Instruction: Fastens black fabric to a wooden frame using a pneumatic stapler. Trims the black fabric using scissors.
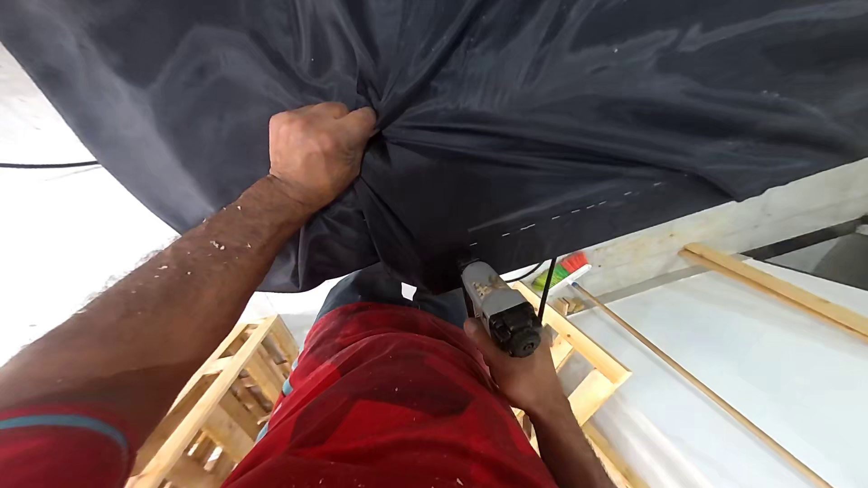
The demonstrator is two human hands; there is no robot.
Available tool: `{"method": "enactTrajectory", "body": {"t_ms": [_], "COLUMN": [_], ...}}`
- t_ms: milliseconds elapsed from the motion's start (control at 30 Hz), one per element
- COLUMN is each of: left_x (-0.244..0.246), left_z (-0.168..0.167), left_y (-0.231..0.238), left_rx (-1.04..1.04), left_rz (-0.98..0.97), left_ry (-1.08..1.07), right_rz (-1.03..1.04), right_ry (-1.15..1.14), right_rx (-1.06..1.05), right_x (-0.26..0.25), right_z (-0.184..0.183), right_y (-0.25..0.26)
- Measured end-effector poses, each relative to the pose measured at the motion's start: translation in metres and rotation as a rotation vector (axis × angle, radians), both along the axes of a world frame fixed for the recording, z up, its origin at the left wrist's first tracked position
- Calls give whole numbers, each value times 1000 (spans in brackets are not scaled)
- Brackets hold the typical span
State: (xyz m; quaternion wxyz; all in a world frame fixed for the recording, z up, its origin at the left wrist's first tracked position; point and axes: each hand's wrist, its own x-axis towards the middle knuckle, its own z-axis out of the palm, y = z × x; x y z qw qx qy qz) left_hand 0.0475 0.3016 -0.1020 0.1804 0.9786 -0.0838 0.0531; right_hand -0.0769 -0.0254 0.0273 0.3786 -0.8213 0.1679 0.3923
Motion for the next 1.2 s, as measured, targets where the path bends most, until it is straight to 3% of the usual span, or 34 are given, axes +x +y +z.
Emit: {"method": "enactTrajectory", "body": {"t_ms": [867, 1067, 1200], "left_x": [4, 5, 5], "left_z": [-2, -1, 2], "left_y": [2, 1, 0], "left_rx": [4, 5, 10], "left_rz": [-21, -10, -17], "left_ry": [-10, -13, 0], "right_rz": [26, 114, 59], "right_ry": [-11, 11, -76], "right_rx": [-32, -84, -20], "right_x": [-20, -11, -21], "right_z": [6, 6, 30], "right_y": [42, 47, 15]}}
